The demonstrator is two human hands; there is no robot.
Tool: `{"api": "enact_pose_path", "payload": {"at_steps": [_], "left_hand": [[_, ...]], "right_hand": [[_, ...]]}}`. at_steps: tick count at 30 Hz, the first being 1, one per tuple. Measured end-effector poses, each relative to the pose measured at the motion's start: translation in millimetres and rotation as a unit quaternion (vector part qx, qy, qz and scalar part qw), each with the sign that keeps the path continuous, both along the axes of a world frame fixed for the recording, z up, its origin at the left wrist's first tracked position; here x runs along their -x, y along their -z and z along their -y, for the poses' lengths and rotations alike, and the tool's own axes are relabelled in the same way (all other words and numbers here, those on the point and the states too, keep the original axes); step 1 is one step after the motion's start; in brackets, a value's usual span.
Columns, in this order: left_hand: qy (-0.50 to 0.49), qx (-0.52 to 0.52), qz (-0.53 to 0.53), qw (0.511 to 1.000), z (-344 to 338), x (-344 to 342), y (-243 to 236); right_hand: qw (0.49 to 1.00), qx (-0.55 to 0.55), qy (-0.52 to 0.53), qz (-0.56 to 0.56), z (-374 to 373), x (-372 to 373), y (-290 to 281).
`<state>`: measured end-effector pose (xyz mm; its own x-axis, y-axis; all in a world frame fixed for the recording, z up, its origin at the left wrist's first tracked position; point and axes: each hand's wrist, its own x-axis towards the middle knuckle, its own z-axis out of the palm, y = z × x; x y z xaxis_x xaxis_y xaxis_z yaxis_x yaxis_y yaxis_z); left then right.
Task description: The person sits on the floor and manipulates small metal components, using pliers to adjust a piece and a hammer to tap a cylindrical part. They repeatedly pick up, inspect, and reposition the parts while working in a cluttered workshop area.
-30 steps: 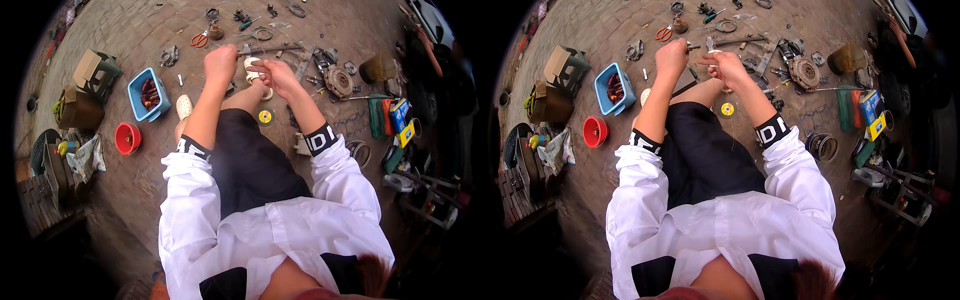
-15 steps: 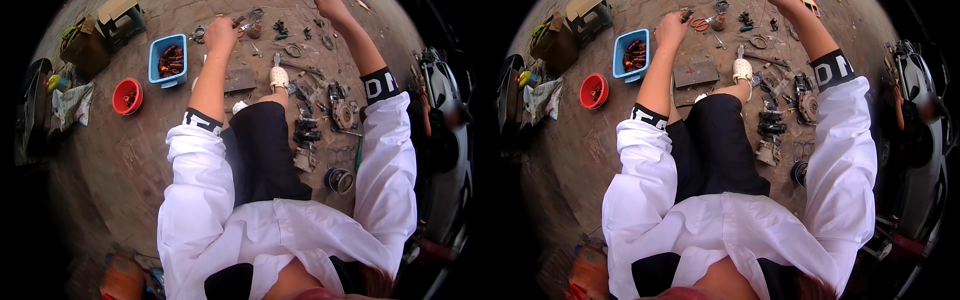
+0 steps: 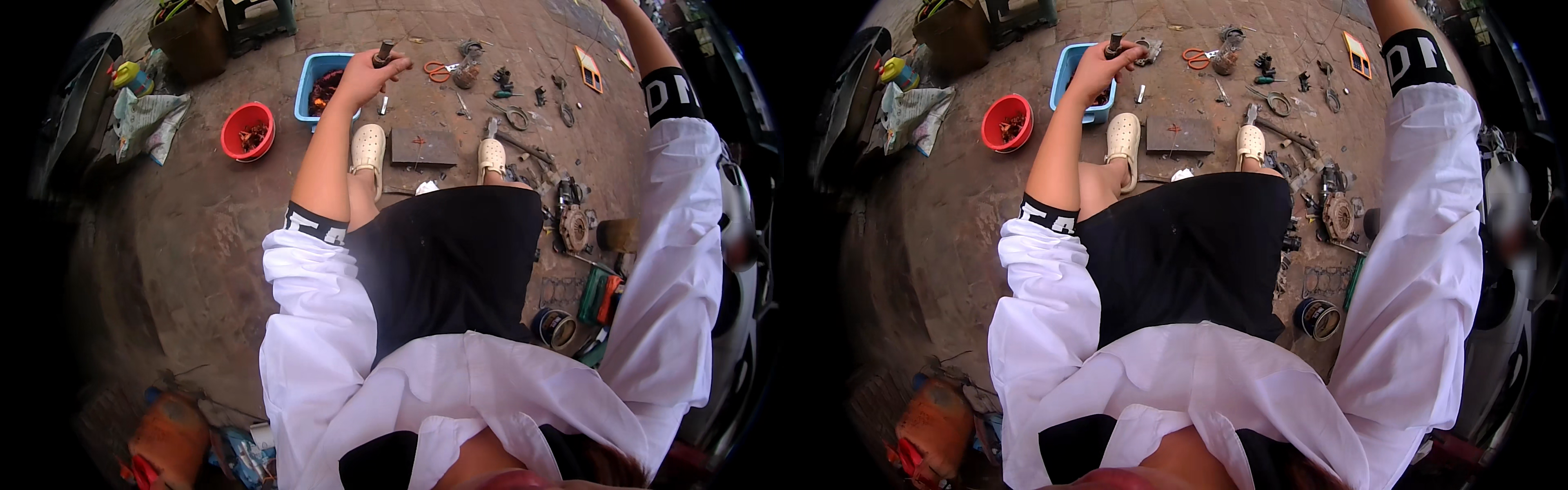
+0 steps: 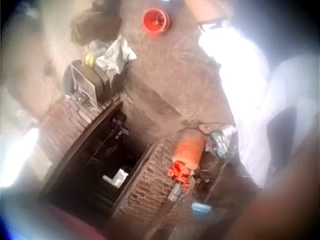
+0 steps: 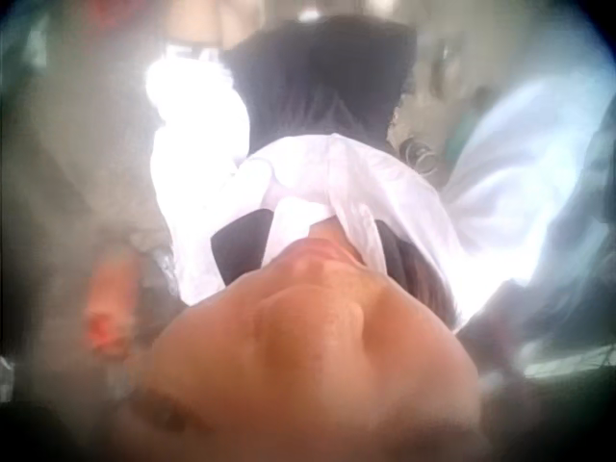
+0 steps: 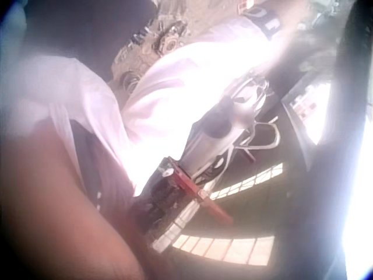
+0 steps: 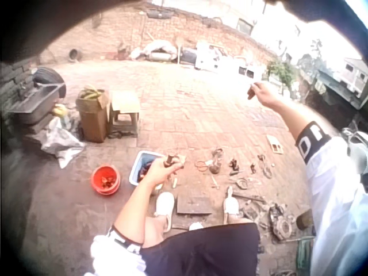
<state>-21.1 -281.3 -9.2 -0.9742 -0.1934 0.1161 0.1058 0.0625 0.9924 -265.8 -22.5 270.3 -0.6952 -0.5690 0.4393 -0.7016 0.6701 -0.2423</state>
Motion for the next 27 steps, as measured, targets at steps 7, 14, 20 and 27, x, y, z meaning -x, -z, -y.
{"api": "enact_pose_path", "payload": {"at_steps": [7, 14, 20, 27], "left_hand": [[-0.063, -0.067, 0.058, 0.994, 51.8, -34.8, 26.9], [-0.064, -0.010, 0.111, 0.992, 55.7, -44.4, 43.5], [-0.038, 0.114, 0.240, 0.963, 49.8, -44.1, 31.5], [0.040, 0.220, 0.278, 0.934, -3.7, -12.1, 21.1]], "right_hand": [[0.987, -0.048, 0.153, 0.012, -25.1, -33.1, 6.1], [0.944, -0.010, 0.143, -0.298, -38.9, 6.4, 36.3], [0.942, -0.071, 0.133, -0.300, 19.4, -14.2, 102.6], [0.955, -0.196, 0.038, -0.219, -6.3, 0.7, 247.5]]}}
